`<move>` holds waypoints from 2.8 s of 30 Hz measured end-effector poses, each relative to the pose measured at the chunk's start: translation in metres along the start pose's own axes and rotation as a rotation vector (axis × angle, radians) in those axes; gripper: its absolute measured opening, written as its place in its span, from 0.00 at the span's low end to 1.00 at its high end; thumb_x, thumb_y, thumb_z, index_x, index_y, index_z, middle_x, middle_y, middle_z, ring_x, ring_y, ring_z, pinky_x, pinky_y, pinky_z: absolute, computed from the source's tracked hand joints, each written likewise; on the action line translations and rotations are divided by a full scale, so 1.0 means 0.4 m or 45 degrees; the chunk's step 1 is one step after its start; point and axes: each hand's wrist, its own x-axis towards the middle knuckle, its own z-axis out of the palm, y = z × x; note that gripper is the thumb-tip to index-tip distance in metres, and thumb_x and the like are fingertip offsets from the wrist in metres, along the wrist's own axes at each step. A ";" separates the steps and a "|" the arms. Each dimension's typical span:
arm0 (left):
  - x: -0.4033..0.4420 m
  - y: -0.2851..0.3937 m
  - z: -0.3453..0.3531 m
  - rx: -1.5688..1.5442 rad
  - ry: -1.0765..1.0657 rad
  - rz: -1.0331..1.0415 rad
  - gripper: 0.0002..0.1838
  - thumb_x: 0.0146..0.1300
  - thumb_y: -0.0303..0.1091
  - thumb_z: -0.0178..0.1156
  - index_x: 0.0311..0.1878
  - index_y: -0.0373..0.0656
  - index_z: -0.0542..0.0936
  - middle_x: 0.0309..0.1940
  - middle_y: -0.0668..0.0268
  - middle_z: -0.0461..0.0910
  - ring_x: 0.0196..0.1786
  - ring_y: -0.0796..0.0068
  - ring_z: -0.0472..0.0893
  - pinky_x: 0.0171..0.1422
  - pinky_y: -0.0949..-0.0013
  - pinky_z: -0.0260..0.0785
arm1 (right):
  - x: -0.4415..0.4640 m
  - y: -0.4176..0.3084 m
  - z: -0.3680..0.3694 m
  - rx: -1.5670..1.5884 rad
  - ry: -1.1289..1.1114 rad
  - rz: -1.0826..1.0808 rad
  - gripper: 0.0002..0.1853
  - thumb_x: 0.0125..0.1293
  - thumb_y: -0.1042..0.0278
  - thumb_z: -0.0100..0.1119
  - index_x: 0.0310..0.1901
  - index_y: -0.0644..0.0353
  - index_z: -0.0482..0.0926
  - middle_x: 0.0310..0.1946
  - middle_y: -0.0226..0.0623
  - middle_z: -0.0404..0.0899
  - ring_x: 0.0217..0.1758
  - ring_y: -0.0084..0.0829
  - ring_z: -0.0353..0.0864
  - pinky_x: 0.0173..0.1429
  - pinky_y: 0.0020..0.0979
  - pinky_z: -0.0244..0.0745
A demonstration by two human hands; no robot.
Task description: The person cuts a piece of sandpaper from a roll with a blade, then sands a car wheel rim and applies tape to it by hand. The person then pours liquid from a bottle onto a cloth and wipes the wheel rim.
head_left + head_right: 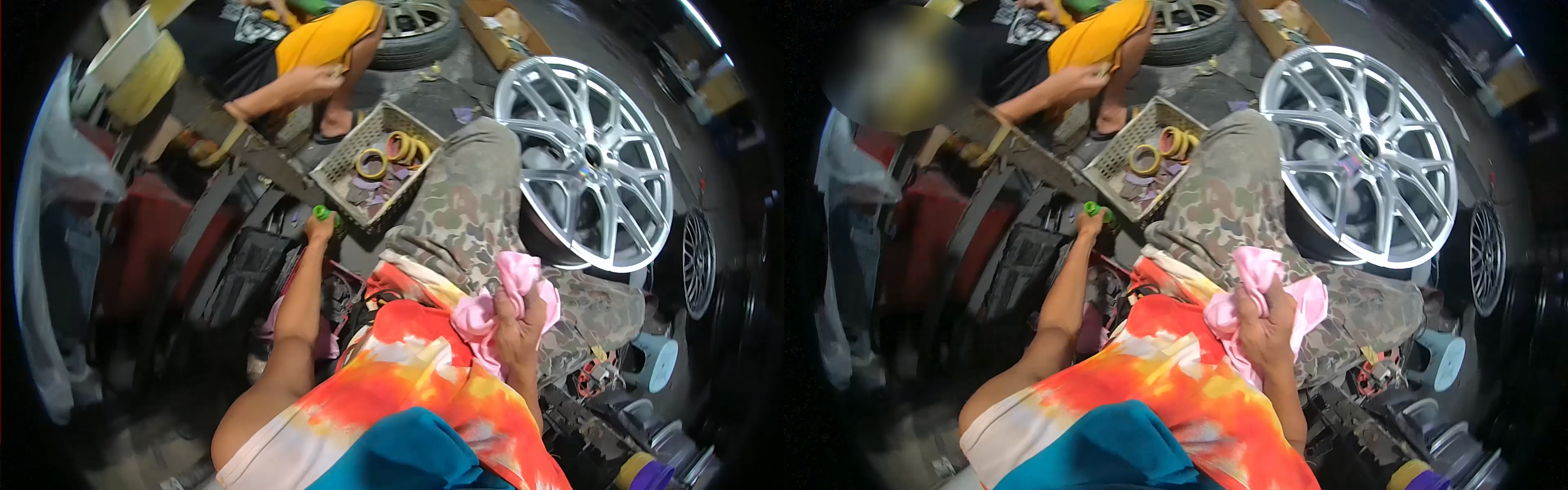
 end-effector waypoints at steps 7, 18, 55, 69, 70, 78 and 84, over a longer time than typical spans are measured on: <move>-0.073 0.102 -0.065 -0.027 -0.041 -0.040 0.24 0.58 0.44 0.81 0.52 0.40 0.86 0.43 0.59 0.90 0.44 0.64 0.88 0.46 0.61 0.80 | 0.016 -0.023 -0.001 -0.263 -0.131 -0.285 0.15 0.66 0.70 0.71 0.49 0.68 0.80 0.42 0.57 0.78 0.37 0.52 0.83 0.40 0.43 0.76; -0.096 0.117 -0.258 0.852 -0.471 0.380 0.26 0.56 0.38 0.83 0.45 0.22 0.86 0.35 0.53 0.89 0.32 0.68 0.90 0.39 0.62 0.83 | 0.006 -0.014 -0.115 -0.151 0.128 -0.211 0.19 0.62 0.72 0.76 0.51 0.66 0.81 0.37 0.45 0.82 0.34 0.37 0.85 0.38 0.36 0.77; -0.944 0.992 -0.020 1.134 -1.869 2.323 0.22 0.67 0.45 0.69 0.50 0.33 0.83 0.47 0.51 0.81 0.53 0.53 0.82 0.52 0.55 0.80 | 0.055 0.163 -0.364 -0.805 0.177 0.181 0.14 0.59 0.78 0.71 0.47 0.66 0.81 0.38 0.47 0.82 0.32 0.51 0.84 0.34 0.42 0.77; -0.938 0.986 -0.025 1.052 -1.804 2.266 0.16 0.65 0.36 0.67 0.48 0.32 0.84 0.46 0.50 0.81 0.53 0.53 0.82 0.50 0.55 0.80 | 0.094 0.166 -0.349 -0.928 0.144 0.217 0.10 0.59 0.80 0.68 0.42 0.67 0.78 0.36 0.47 0.80 0.33 0.54 0.82 0.36 0.44 0.78; -0.939 0.987 -0.026 1.044 -1.819 2.257 0.15 0.64 0.34 0.66 0.47 0.32 0.84 0.46 0.49 0.81 0.53 0.53 0.82 0.50 0.55 0.80 | 0.103 0.161 -0.349 -0.940 0.136 0.226 0.10 0.59 0.80 0.67 0.41 0.66 0.77 0.36 0.47 0.80 0.33 0.54 0.82 0.36 0.44 0.78; -0.933 0.994 -0.044 1.050 -1.779 2.307 0.15 0.57 0.28 0.64 0.46 0.31 0.84 0.45 0.50 0.81 0.51 0.55 0.82 0.51 0.58 0.78 | 0.138 0.171 -0.347 -0.937 0.087 0.217 0.12 0.60 0.84 0.64 0.46 0.65 0.80 0.37 0.45 0.81 0.33 0.52 0.82 0.37 0.43 0.78; -0.934 0.995 -0.052 1.103 -1.729 2.329 0.15 0.58 0.29 0.64 0.47 0.32 0.84 0.45 0.52 0.82 0.51 0.57 0.82 0.54 0.58 0.76 | 0.128 0.178 -0.354 -0.988 0.075 0.249 0.17 0.58 0.89 0.59 0.48 0.64 0.81 0.35 0.43 0.79 0.30 0.45 0.80 0.35 0.38 0.77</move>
